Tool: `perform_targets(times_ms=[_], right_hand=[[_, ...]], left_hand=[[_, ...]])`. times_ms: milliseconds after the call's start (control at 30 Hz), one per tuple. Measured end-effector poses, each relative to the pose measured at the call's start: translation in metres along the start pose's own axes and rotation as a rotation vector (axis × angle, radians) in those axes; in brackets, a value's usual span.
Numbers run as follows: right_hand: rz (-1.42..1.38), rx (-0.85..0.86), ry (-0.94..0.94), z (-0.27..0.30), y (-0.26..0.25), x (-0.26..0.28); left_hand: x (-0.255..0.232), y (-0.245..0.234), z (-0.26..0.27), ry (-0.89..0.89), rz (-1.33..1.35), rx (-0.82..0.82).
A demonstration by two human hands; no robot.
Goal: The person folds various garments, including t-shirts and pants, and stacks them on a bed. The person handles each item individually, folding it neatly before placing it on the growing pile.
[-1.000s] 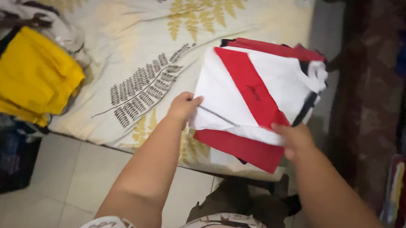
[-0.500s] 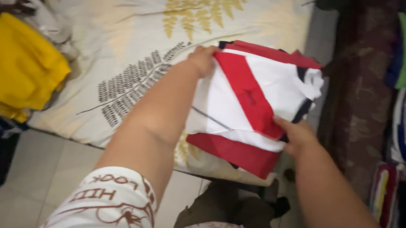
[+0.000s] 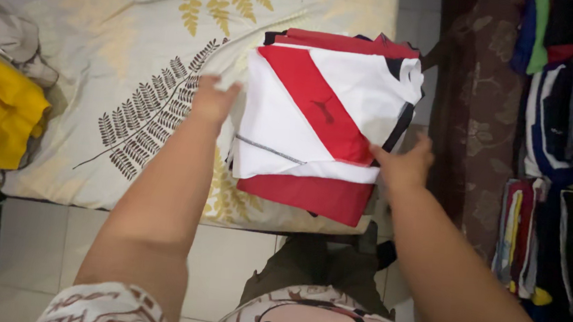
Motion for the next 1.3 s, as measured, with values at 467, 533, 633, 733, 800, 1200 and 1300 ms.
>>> perform_targets(times_ms=[467, 533, 633, 733, 800, 1200, 1300], right_hand=[[-0.771, 0.448, 0.560, 0.018, 0.032, -0.064], [-0.797, 0.425, 0.605, 0.030, 0.037, -0.071], [-0.963, 0.740, 0.552, 0.074, 0.051, -0.072], [-0.972, 1.256, 0.420, 0.112, 0.057, -0.052], [-1.159, 1.239, 0.478, 0.117, 0.057, -0.028], [-1.523, 0.523, 0.654, 0.019, 0.028, -0.001], [-1.557, 0.513, 0.548, 0.000, -0.016, -0.019]], left_hand=[[0.011, -0.014, 0.117, -0.598, 0.455, 0.441], [-0.002, -0.015, 0.122, -0.584, 0.506, 0.507], [-0.023, -0.022, 0.131, -0.572, 0.596, 0.489], [-0.047, -0.022, 0.141, -0.535, 0.666, 0.515], [-0.061, -0.020, 0.147, -0.491, 0.745, 0.552], [-0.086, -0.011, 0.167, -0.469, 0.727, 0.573], [-0.098, 0.002, 0.177, -0.489, 0.799, 0.667]])
Point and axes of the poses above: each hand's wrist, its own z-axis away from the middle knuckle, its own y-axis out of the palm, x = y × z, the point moved 2 cm from there along -z, towards the middle knuckle, and after that the axes turned 15 degrees about z, right-handed, at the moved point
